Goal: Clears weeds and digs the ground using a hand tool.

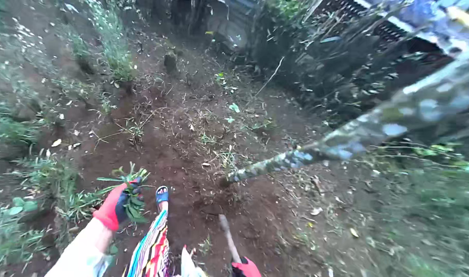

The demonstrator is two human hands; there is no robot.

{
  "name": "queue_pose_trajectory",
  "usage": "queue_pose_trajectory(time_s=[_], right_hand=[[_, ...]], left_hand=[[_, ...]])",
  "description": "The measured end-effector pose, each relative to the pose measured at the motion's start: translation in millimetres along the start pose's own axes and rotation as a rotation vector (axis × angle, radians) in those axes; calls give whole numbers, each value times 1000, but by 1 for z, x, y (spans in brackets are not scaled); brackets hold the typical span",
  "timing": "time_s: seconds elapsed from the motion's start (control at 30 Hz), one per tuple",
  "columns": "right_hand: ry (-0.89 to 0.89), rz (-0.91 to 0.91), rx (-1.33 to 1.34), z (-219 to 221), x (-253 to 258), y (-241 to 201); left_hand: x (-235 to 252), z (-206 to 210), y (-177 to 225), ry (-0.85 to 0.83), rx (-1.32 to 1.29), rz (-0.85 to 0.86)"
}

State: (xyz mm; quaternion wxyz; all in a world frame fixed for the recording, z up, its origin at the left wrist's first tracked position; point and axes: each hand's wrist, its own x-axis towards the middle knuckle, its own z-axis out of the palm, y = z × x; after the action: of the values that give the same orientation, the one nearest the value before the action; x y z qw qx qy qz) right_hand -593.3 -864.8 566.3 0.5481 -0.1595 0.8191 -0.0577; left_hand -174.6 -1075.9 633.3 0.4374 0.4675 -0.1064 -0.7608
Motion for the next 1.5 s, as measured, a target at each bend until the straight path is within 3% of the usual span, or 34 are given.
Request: queue_pose_trajectory(time_s=[0.07, 0.23, 0.4, 0.57, 0.73, 0.9, 1.03, 1.1, 1.17, 1.27, 1.37, 1.43, 1.5], right_hand=[[21, -57, 32, 0, 13, -65], [-34, -276, 290, -18, 17, -204], [-2, -264, 274, -17, 49, -287], [-3, -219, 183, -1, 125, -352], [-30, -229, 139, 50, 280, -415], [-4, -171, -65, 102, 485, -468], [158, -237, -58, 102, 636, -512], [285, -285, 90, 101, 719, -528], [395, -288, 276, 105, 794, -544], [449, -281, 527, 157, 863, -531], [300, -237, 495, 207, 829, -453], [200, -176, 358, 194, 779, -417], [151, -154, 208, 152, 755, -418]], left_hand=[[40, 22, 27, 91, 92, -85], [119, 35, 61, 118, 265, -158], [176, 50, 76, 236, 310, -220], [240, 41, 73, 331, 475, -219], [376, 10, 57, 385, 904, -194], [566, -42, 13, 179, 1522, -317], [718, -100, -42, 371, 1412, -332], [787, -128, -62, 388, 1477, -252], [852, -156, -81, 414, 1525, -64], [942, -195, -94, 416, 1612, 212], [997, -225, -100, 367, 1762, 356], [1012, -231, -105, 389, 1806, 416], [1012, -227, -109, 396, 1801, 381]])
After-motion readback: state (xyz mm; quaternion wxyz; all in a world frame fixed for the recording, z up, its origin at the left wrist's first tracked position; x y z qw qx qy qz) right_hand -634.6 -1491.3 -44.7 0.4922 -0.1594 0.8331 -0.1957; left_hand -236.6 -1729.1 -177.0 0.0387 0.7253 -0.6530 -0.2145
